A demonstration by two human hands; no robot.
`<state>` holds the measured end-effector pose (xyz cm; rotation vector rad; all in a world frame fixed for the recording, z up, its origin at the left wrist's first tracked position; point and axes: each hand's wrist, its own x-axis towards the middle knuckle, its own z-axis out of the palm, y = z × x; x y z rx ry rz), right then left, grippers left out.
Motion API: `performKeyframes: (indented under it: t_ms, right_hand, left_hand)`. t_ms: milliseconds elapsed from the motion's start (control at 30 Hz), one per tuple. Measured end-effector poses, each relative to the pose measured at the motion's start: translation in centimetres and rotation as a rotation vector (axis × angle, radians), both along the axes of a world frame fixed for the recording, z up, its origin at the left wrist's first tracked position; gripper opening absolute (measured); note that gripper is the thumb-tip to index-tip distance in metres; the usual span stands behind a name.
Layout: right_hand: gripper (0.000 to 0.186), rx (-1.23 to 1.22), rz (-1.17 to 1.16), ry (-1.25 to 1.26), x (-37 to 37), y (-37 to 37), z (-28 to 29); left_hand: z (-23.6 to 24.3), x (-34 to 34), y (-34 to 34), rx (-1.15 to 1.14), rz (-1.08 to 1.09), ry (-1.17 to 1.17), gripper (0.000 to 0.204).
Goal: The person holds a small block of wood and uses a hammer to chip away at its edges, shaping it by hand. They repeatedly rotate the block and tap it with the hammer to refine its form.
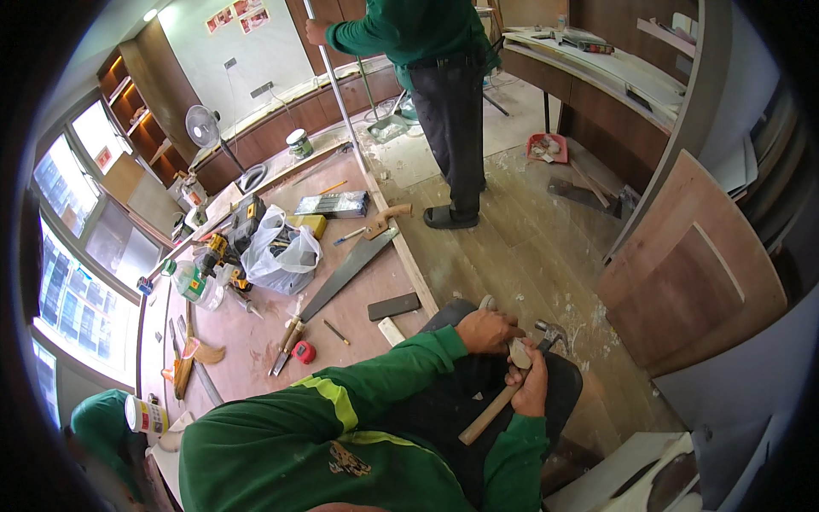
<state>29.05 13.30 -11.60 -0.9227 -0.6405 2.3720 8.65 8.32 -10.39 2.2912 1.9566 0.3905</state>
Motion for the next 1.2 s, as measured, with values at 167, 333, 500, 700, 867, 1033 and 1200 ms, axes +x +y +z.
performKeyframes:
  t_ms: [167,333,500,700,867,1033,1200]
  right_hand:
    - [0.029,-0.012,0.006,-0.011,-0.5,-0.2,-0.4]
    - [0.026,-0.009,-0.017,0.001,-1.7,0.0,-0.9]
    - [0.028,0.016,0.001,0.020,-1.7,-0.1,-0.2]
    - [0.037,0.057,0.014,0.095,-0.7,-0.4,0.9]
    - [0.035,0.056,0.015,0.068,-0.4,-0.3,0.5]
    - [0.035,0.073,0.006,0.105,0.3,-0.1,-0.1]
    - [0.034,0.018,-0.058,0.094,1.0,0.4,-0.5]
  left_hand:
    - [-0.3,-0.7,0.2,0.000,-0.046,-0.029,0.045]
    - [-1.3,-0.6,0.8,-0.031,0.021,0.036,0.043]
    - [-1.2,-0.8,0.3,0.074,0.014,0.019,0.044]
    - [0.0,-0.7,-0.7,0.102,0.022,-0.183,0.051]
    - [-0.7,-0.3,-1.0,0.118,0.014,-0.179,0.053]
    - [0.1,0.2,-0.5,0.054,0.010,-0.150,0.054]
    - [-0.2,0.2,-0.8,0.082,-0.039,-0.319,0.061]
